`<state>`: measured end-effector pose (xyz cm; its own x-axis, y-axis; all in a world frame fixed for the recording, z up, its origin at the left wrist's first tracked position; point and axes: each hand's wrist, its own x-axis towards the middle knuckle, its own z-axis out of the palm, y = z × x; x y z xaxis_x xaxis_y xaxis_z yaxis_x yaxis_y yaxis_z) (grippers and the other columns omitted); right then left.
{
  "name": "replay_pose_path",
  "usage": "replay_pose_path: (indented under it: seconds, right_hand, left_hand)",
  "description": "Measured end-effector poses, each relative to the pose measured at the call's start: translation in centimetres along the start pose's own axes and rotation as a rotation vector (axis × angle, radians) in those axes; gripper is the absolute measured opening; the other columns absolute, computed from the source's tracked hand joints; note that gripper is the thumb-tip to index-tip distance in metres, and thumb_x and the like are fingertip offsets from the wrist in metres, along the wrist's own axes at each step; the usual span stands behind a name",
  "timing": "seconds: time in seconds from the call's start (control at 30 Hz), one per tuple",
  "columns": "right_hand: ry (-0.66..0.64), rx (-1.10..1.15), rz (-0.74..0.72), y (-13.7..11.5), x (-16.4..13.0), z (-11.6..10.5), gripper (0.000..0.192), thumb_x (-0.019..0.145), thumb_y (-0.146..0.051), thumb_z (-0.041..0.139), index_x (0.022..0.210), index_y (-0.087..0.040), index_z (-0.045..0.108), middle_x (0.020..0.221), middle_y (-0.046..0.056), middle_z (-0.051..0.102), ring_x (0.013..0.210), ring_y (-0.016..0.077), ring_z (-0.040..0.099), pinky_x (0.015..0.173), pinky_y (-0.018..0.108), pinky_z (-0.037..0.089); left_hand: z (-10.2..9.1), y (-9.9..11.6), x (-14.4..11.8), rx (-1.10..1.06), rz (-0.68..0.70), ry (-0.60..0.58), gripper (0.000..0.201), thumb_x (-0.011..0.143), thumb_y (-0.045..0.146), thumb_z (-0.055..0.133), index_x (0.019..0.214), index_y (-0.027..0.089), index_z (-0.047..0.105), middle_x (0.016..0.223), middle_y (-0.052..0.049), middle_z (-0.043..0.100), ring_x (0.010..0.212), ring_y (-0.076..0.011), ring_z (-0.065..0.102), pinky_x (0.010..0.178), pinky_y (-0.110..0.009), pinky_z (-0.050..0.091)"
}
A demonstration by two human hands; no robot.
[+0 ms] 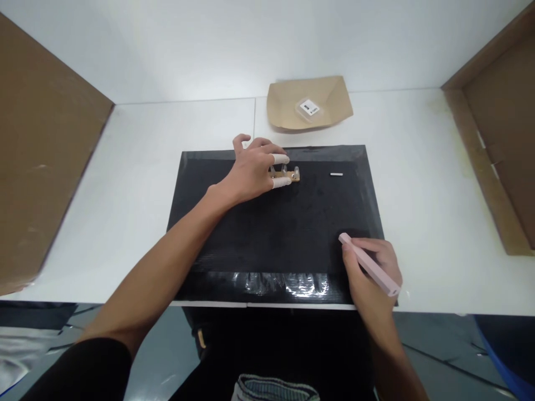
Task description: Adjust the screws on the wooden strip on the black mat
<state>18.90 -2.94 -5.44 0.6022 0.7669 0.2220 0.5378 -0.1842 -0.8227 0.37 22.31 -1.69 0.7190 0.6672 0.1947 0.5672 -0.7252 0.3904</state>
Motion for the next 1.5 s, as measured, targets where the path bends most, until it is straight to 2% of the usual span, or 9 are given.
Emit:
replay_pose_path:
  seconds: [0.27, 0.43, 0.53, 0.9, 1.03, 1.2, 1.4, 1.5]
  right_hand:
    - [0.015, 0.016, 0.0, 0.18, 0.08, 0.14, 0.012, 0.09, -0.032, 0.073, 0.093, -0.021, 0.07, 0.096, 0.004, 0.066, 0.09, 0.0195, 0.064, 0.082, 0.037, 0.053]
    - [0.013, 0.016, -0.015, 0.29, 0.07, 0.08, 0.01, 0.089, -0.03, 0.073, 0.093, -0.021, 0.07, 0.096, 0.004, 0.065, 0.09, 0.0185, 0.063, 0.082, 0.035, 0.052]
    - [0.0, 0.022, -0.014, 0.27, 0.05, 0.05, 0.01, 0.09, -0.03, 0.073, 0.093, -0.021, 0.07, 0.096, 0.004, 0.065, 0.09, 0.0182, 0.063, 0.083, 0.035, 0.052]
    - [-0.014, 0.009, 0.006, 0.22, 0.03, -0.08, 0.01, 0.09, -0.03, 0.073, 0.093, -0.021, 0.07, 0.096, 0.003, 0.065, 0.091, 0.018, 0.064, 0.082, 0.033, 0.051]
    - [-0.016, 0.01, 0.006, 0.19, -0.02, -0.06, 0.008, 0.09, -0.028, 0.073, 0.093, -0.022, 0.07, 0.097, 0.002, 0.065, 0.091, 0.0168, 0.064, 0.082, 0.031, 0.051]
    - [-0.02, 0.004, -0.001, 0.35, -0.03, -0.12, 0.007, 0.091, -0.028, 0.073, 0.094, -0.022, 0.07, 0.097, 0.001, 0.065, 0.091, 0.0155, 0.063, 0.082, 0.029, 0.05]
    - [-0.024, 0.011, 0.006, 0.3, -0.03, -0.19, 0.007, 0.091, -0.028, 0.073, 0.094, -0.023, 0.07, 0.097, 0.001, 0.065, 0.091, 0.0152, 0.063, 0.082, 0.029, 0.05]
    - [-0.02, 0.017, 0.008, 0.17, -0.07, -0.15, 0.008, 0.091, -0.029, 0.073, 0.093, -0.022, 0.07, 0.097, 0.001, 0.065, 0.091, 0.016, 0.063, 0.082, 0.03, 0.05]
  left_hand:
    - [0.44, 0.51, -0.43, 0.016, -0.056, 0.059, 0.025, 0.086, 0.047, 0.075, 0.097, 0.025, 0.077, 0.118, -0.006, 0.077, 0.119, -0.0294, 0.056, 0.112, -0.059, 0.015]
    - [0.51, 0.46, -0.7, 0.026, -0.062, 0.068, 0.035, 0.082, 0.047, 0.079, 0.109, 0.024, 0.074, 0.127, -0.007, 0.073, 0.123, -0.0303, 0.055, 0.112, -0.058, 0.015]
    - [0.45, 0.35, -0.74, 0.032, -0.07, 0.06, 0.038, 0.08, 0.048, 0.081, 0.11, 0.025, 0.074, 0.135, -0.008, 0.069, 0.126, -0.0316, 0.054, 0.113, -0.058, 0.014]
    - [0.3, 0.25, -0.6, 0.068, -0.08, -0.003, 0.048, 0.075, 0.054, 0.084, 0.112, 0.025, 0.075, 0.135, -0.01, 0.068, 0.132, -0.0372, 0.047, 0.111, -0.063, 0.015]
    - [0.41, 0.01, -0.65, 0.078, -0.083, 0.021, 0.05, 0.075, 0.054, 0.084, 0.115, 0.024, 0.075, 0.137, -0.01, 0.067, 0.132, -0.0382, 0.047, 0.112, -0.064, 0.016]
    - [0.28, 0.08, -0.46, 0.096, -0.088, 0.048, 0.04, 0.074, 0.053, 0.085, 0.102, 0.026, 0.078, 0.137, -0.009, 0.066, 0.137, -0.0409, 0.043, 0.112, -0.065, 0.015]
    - [0.53, -0.03, -0.31, 0.108, -0.098, 0.066, 0.036, 0.071, 0.053, 0.087, 0.092, 0.025, 0.078, 0.136, -0.009, 0.065, 0.137, -0.0427, 0.041, 0.112, -0.066, 0.017]
    - [0.59, -0.12, -0.4, 0.107, -0.103, 0.065, 0.038, 0.07, 0.053, 0.088, 0.094, 0.025, 0.077, 0.137, -0.008, 0.064, 0.139, -0.0435, 0.04, 0.112, -0.066, 0.016]
